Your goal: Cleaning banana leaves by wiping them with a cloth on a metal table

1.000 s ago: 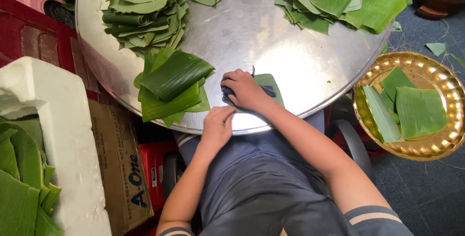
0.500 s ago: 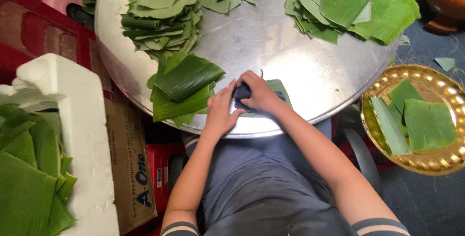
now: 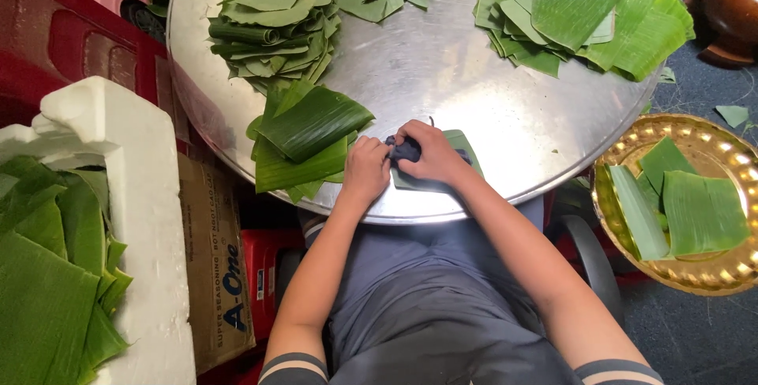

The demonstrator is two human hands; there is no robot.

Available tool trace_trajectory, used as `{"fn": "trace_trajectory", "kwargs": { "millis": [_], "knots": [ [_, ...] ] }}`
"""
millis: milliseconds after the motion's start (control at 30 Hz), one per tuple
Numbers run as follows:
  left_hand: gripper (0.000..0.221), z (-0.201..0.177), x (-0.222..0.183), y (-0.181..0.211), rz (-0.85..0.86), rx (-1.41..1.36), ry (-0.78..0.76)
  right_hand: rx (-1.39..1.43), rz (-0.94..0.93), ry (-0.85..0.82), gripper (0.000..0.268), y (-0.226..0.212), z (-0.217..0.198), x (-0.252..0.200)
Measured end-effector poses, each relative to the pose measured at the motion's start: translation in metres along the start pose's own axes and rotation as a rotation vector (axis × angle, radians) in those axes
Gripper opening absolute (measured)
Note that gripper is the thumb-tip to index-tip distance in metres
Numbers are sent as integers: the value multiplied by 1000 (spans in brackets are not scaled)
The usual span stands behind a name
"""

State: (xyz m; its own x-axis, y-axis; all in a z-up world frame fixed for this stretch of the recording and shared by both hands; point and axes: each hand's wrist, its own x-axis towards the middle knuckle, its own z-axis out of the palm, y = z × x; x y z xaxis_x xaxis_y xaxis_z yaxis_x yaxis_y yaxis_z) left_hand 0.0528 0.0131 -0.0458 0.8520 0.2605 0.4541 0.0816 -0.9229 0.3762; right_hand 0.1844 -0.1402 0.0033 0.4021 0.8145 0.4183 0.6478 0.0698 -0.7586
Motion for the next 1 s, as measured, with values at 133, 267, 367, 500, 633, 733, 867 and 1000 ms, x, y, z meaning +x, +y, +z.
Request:
{"fn": "trace_trajectory", "kwargs": {
  "millis": [133, 267, 367, 500, 633, 733, 867, 1000],
  "knots": [
    [5, -12, 0, -4, -2, -45, -18, -19, -28, -24, 40, -4, 1, 0],
    [31, -38, -4, 9, -34, -97, -117, -150, -4, -134, 47, -16, 1, 0],
    [40, -56, -3, 25, -105, -96, -188, -227, -22, -146, 44, -11, 4, 1],
    [63, -73, -1, 45, -184, -131, -260, -251, -65, -112, 33, -11, 4, 0],
    [71, -80, -1, 47, -197, -128, -315, -240, -69, -115, 34, -12, 3, -1],
    [73, -79, -5, 47, -197, -123, -332, -298, -92, -127, 34, -2, 7, -5],
    [73, -83, -6, 54, -161, -63, -344, -348, -141, -97, 34, 4, 12, -9],
    [81, -87, -3, 63, -151, -13, -413, -391, -68, -67, 40, 0, 14, -9]
  ]
}}
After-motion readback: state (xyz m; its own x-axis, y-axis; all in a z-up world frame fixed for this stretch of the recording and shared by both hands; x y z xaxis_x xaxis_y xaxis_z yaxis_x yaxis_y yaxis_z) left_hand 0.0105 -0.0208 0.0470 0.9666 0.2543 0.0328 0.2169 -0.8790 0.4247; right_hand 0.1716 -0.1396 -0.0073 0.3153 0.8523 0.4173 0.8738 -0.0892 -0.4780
